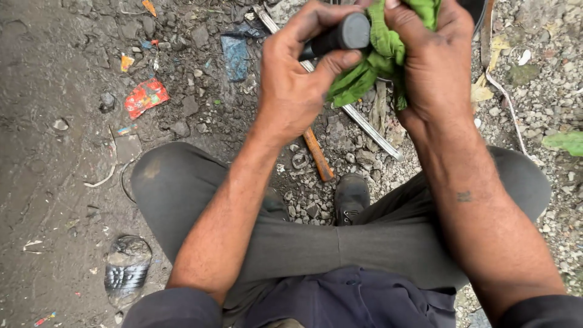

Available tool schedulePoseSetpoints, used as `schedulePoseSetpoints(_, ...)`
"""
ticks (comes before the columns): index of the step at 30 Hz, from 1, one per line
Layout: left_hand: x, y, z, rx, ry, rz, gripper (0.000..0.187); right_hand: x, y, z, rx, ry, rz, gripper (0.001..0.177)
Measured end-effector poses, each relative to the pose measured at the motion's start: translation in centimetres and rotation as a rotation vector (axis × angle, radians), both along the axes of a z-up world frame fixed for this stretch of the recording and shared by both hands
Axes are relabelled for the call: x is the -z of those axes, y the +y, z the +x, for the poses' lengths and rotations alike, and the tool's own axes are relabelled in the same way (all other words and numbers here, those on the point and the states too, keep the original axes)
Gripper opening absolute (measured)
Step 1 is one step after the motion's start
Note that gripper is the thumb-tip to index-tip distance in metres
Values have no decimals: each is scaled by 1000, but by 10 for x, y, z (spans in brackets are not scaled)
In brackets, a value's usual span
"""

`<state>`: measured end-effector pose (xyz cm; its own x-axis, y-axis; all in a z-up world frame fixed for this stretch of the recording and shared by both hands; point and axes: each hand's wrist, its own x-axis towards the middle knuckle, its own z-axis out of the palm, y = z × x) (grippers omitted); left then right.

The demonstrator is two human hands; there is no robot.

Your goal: The person is cleaning and inspecting a large threaded bolt and other small parts.

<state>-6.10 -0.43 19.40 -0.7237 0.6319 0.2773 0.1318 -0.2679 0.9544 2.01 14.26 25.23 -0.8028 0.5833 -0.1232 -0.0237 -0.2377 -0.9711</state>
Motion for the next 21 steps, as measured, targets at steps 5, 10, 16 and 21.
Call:
schedulePoseSetpoints(5, -5, -11, -6, 20, 13, -15, 25, 1, 8, 9, 38, 16, 51, 8)
schedulePoseSetpoints(10, -9, -13, -7, -21, 114, -29, 27, 22, 21, 23, 26, 83, 178, 11)
schedulePoseSetpoints(16, -14, -13, -7, -47, 173, -13, 28, 41, 21, 38, 28, -4, 674, 32)
schedulePoseSetpoints(21, -16, -12, -6, -65, 198, -39, 29, 26, 12, 27, -14, 130, 380, 49)
